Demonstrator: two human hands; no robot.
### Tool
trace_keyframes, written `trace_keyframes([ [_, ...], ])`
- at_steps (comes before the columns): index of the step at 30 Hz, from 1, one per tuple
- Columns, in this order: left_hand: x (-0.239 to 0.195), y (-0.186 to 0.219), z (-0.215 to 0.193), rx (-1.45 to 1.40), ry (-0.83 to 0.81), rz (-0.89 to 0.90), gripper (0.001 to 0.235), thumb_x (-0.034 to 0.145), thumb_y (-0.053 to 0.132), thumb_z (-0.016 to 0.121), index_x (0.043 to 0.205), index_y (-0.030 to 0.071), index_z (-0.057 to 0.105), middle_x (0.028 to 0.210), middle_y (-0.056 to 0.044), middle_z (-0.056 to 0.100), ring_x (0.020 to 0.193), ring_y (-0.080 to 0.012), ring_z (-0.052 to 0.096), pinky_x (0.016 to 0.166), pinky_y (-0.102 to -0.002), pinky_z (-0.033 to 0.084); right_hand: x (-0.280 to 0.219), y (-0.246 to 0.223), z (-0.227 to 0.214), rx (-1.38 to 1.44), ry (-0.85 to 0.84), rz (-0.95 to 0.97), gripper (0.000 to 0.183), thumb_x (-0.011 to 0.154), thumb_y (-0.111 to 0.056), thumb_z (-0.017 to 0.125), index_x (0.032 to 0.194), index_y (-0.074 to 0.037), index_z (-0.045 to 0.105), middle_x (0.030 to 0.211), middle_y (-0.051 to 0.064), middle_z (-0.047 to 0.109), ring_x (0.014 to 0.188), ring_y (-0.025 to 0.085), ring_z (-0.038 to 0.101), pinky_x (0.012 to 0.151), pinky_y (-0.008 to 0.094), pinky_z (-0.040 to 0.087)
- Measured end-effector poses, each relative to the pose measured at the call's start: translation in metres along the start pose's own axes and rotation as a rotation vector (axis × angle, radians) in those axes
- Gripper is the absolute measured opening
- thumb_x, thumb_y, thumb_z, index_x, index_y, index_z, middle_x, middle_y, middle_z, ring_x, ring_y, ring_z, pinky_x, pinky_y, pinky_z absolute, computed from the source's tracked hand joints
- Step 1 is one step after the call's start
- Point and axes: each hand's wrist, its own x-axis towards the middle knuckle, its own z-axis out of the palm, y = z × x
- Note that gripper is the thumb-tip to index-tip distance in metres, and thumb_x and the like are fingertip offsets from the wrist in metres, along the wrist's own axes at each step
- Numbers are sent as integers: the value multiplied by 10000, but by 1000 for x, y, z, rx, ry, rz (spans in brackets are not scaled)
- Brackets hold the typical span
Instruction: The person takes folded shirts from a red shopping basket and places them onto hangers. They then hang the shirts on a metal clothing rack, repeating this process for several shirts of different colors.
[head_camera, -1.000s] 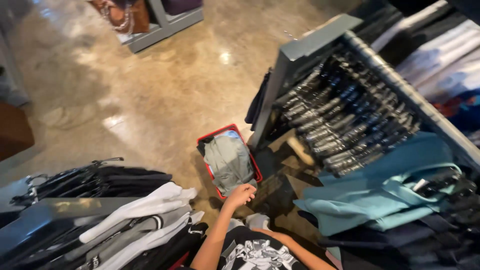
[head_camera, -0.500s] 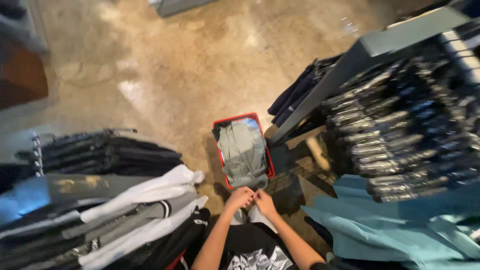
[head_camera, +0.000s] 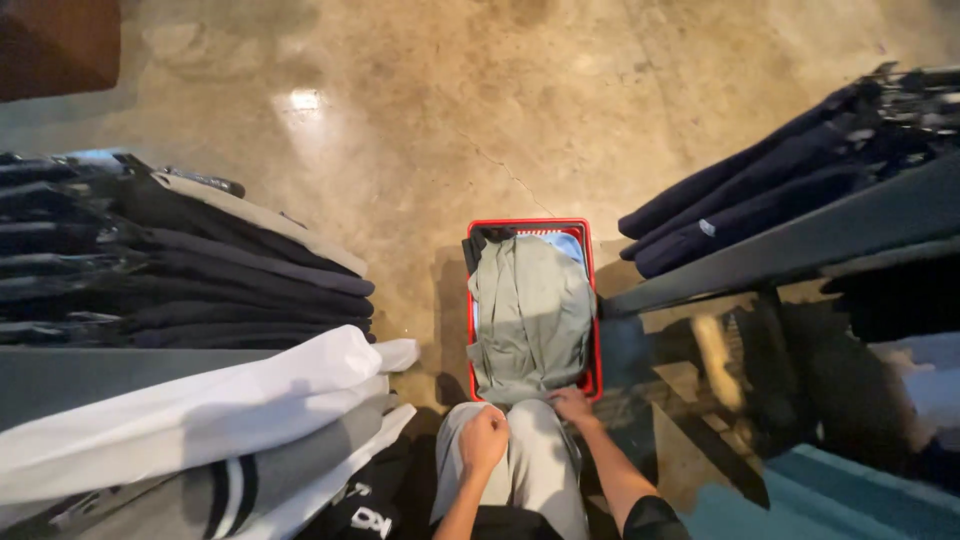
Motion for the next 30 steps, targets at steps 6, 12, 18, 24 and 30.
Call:
trace_keyframes([
  [6, 13, 2, -12, -255, -1, -12, 179, 903, 207, 609, 788, 88, 678, 620, -147, 723, 529, -294, 741, 550, -434, 561, 7, -2, 19, -165, 178, -78, 269, 698, -379, 807, 931, -245, 823, 1146, 97, 719, 1089, 332, 648, 933, 454, 516],
  [12, 2, -14, -5, -284, -44, -48, 204, 920, 213, 605, 787, 73, 671, 599, -139, 716, 487, -257, 731, 531, -416, 570, 7, -23, -12, 52, 312, -31, 136, 743, -207, 748, 842, -150, 821, 883, 144, 756, 895, 354, 728, 841, 452, 580],
  [18, -29, 34, -48, -73, -157, 26, 275, 792, 221, 707, 1042, 105, 720, 895, -185, 779, 899, -329, 751, 801, -433, 574, -36, -98, -91, 868, 169, -120, 178, 810, -166, 779, 896, -79, 650, 753, 22, 634, 662, 169, 609, 571, 358, 538],
  [24, -103, 223, -219, -95, -164, 187, 1001, 581, 195, 893, 1501, 205, 496, 1387, -229, 469, 1165, -463, 471, 947, -493, 455, -249, -338, -345, 1230, -170, -237, 170, 940, -151, 706, 903, -111, 544, 762, -4, 572, 630, 106, 590, 571, 260, 472],
  [30, -146, 325, -311, -143, 310, 774, 260, 681, 127, 788, 912, 67, 686, 1015, -145, 637, 1108, -402, 529, 979, -480, 447, -348, -415, -487, 1142, 47, -489, 135, 952, -85, 684, 987, -82, 554, 851, -8, 565, 721, 84, 560, 641, 246, 475],
])
